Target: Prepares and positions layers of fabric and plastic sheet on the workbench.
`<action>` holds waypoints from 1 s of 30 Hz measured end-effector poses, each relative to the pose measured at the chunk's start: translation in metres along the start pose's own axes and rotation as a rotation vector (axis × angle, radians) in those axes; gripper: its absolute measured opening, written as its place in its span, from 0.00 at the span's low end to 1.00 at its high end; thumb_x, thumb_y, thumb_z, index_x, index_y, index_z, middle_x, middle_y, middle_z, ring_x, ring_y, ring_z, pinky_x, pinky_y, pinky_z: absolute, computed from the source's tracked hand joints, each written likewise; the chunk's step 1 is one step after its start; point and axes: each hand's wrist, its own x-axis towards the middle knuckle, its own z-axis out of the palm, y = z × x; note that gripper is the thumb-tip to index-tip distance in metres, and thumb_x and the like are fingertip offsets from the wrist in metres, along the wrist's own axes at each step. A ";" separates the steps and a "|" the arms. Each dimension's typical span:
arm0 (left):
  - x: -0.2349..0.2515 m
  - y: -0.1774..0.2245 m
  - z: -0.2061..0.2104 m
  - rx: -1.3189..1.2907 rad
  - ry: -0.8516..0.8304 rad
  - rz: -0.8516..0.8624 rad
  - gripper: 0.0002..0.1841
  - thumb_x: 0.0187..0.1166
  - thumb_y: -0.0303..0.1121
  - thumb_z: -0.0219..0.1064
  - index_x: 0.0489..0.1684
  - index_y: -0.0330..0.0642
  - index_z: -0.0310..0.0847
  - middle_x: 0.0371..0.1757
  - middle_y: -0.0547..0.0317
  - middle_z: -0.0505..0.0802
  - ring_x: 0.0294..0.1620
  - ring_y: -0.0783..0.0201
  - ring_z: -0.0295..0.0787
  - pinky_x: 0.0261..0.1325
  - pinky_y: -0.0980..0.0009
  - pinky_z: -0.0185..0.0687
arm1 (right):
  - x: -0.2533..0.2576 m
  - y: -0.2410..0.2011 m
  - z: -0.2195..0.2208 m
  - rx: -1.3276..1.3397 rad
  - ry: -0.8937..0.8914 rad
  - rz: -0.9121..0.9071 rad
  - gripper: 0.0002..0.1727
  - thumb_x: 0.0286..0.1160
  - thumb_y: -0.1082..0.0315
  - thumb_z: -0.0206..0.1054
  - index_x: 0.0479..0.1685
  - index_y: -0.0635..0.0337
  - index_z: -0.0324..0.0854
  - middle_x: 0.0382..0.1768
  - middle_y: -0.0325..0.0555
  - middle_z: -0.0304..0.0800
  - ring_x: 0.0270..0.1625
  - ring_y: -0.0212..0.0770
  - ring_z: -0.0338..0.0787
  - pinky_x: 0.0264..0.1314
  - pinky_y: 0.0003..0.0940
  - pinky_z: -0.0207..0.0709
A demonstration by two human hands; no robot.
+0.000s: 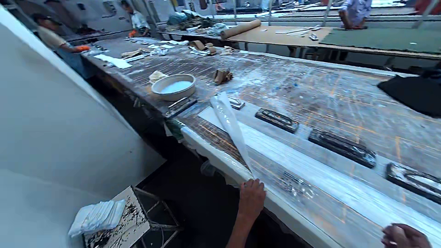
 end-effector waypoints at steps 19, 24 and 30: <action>0.041 -0.246 -0.089 -0.626 0.116 -0.289 0.12 0.82 0.34 0.67 0.51 0.37 0.94 0.47 0.52 0.98 0.51 0.55 0.96 0.65 0.45 0.84 | 0.180 -0.092 0.558 -0.172 -0.841 0.066 0.20 0.73 0.67 0.72 0.62 0.67 0.83 0.47 0.55 0.93 0.48 0.48 0.92 0.57 0.50 0.85; 0.076 -0.348 -0.121 -0.803 0.244 -0.442 0.13 0.82 0.29 0.67 0.54 0.29 0.89 0.47 0.46 0.97 0.48 0.57 0.97 0.60 0.57 0.92 | 0.144 -0.099 0.563 -0.177 -1.325 -0.073 0.34 0.72 0.49 0.76 0.76 0.58 0.79 0.69 0.52 0.86 0.66 0.47 0.88 0.65 0.47 0.82; 0.153 -0.497 -0.155 -0.732 0.278 -0.396 0.15 0.82 0.32 0.66 0.56 0.28 0.87 0.48 0.45 0.96 0.47 0.59 0.96 0.57 0.59 0.92 | 0.129 -0.079 0.582 -0.214 -0.733 -0.083 0.30 0.75 0.46 0.72 0.70 0.57 0.83 0.66 0.48 0.89 0.67 0.41 0.87 0.68 0.42 0.82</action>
